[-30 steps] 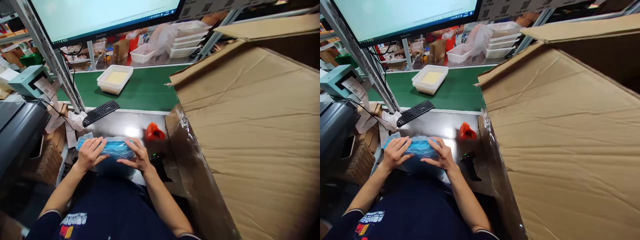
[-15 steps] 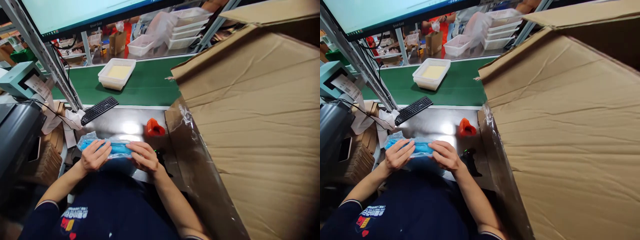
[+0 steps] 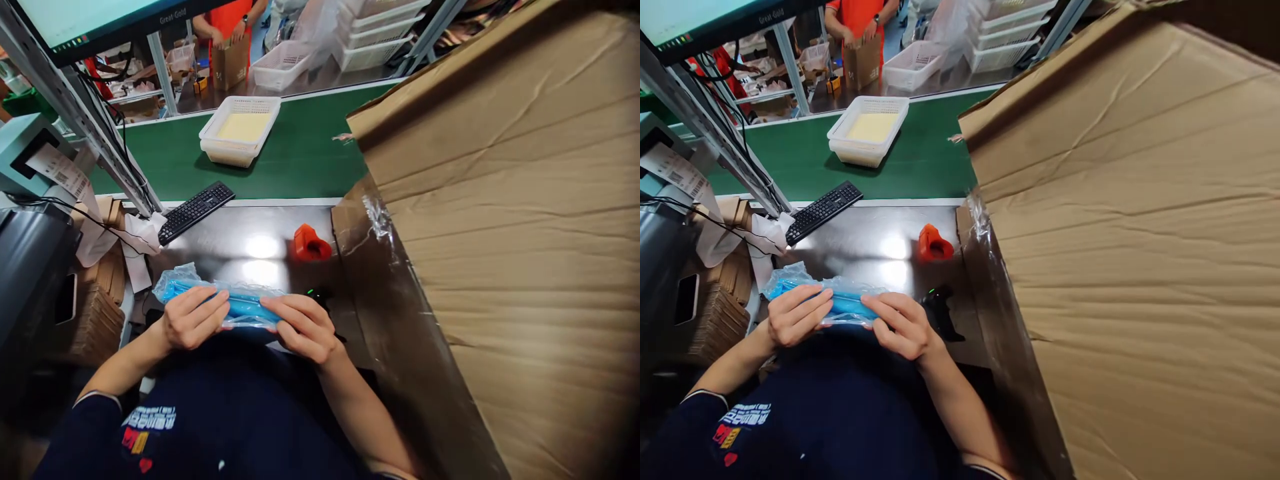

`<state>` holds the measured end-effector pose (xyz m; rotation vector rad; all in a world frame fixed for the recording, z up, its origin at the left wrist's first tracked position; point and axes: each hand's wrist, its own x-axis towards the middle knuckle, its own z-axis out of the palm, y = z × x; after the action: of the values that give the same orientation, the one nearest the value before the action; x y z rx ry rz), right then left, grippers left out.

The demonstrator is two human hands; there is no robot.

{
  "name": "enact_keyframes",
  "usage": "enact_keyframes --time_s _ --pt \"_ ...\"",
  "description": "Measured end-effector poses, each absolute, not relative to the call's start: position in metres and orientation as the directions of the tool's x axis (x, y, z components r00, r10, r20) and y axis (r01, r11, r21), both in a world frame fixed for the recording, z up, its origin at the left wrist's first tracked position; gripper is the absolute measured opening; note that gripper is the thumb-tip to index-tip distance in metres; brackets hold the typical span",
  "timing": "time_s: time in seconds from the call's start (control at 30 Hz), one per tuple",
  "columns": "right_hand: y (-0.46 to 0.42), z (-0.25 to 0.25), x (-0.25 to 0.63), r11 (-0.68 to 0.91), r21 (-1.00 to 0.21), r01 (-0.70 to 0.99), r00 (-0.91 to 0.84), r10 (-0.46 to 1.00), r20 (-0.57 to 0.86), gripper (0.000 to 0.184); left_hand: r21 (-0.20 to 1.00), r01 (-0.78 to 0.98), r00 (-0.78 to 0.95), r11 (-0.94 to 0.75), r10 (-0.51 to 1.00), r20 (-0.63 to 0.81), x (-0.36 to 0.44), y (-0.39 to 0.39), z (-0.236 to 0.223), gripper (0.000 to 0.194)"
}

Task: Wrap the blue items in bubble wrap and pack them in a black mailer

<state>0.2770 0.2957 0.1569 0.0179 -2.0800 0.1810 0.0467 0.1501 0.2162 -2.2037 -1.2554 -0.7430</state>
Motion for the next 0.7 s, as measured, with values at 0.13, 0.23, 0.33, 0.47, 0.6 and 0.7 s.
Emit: enact_keyframes --time_s 0.13,0.23,0.33,0.47,0.6,0.7 --pt "0.301 0.155 0.274 0.988 -0.117 -0.102 -0.443 0.06 0.895 0.022 -0.095 0.867 0.413 -0.489 0.598 0.686 0.047 0.158 0.211 0.024" --pt "0.309 0.159 0.27 0.975 -0.203 -0.086 -0.448 0.144 0.883 0.016 -0.025 0.86 0.403 -0.51 0.648 0.647 0.04 0.167 0.22 0.031" --pt "0.319 0.164 0.269 0.941 -0.32 -0.112 -0.491 0.228 0.841 0.015 0.169 0.847 0.398 -0.505 0.811 0.429 0.027 0.18 0.246 0.047" --pt "0.326 0.159 0.268 0.85 -0.498 -0.173 -0.55 0.336 0.765 0.037 0.23 0.894 0.35 -0.384 0.92 0.178 0.023 0.206 0.265 0.083" --pt "0.327 0.134 0.27 0.627 -0.719 -0.301 -0.365 0.621 0.694 0.082 0.112 0.925 0.364 -0.364 0.931 0.017 0.035 0.222 0.244 0.103" --pt "0.328 0.098 0.282 0.512 -0.787 -0.344 -0.187 0.784 0.592 0.095 0.114 0.941 0.32 -0.317 0.947 -0.004 0.025 0.223 0.231 0.082"
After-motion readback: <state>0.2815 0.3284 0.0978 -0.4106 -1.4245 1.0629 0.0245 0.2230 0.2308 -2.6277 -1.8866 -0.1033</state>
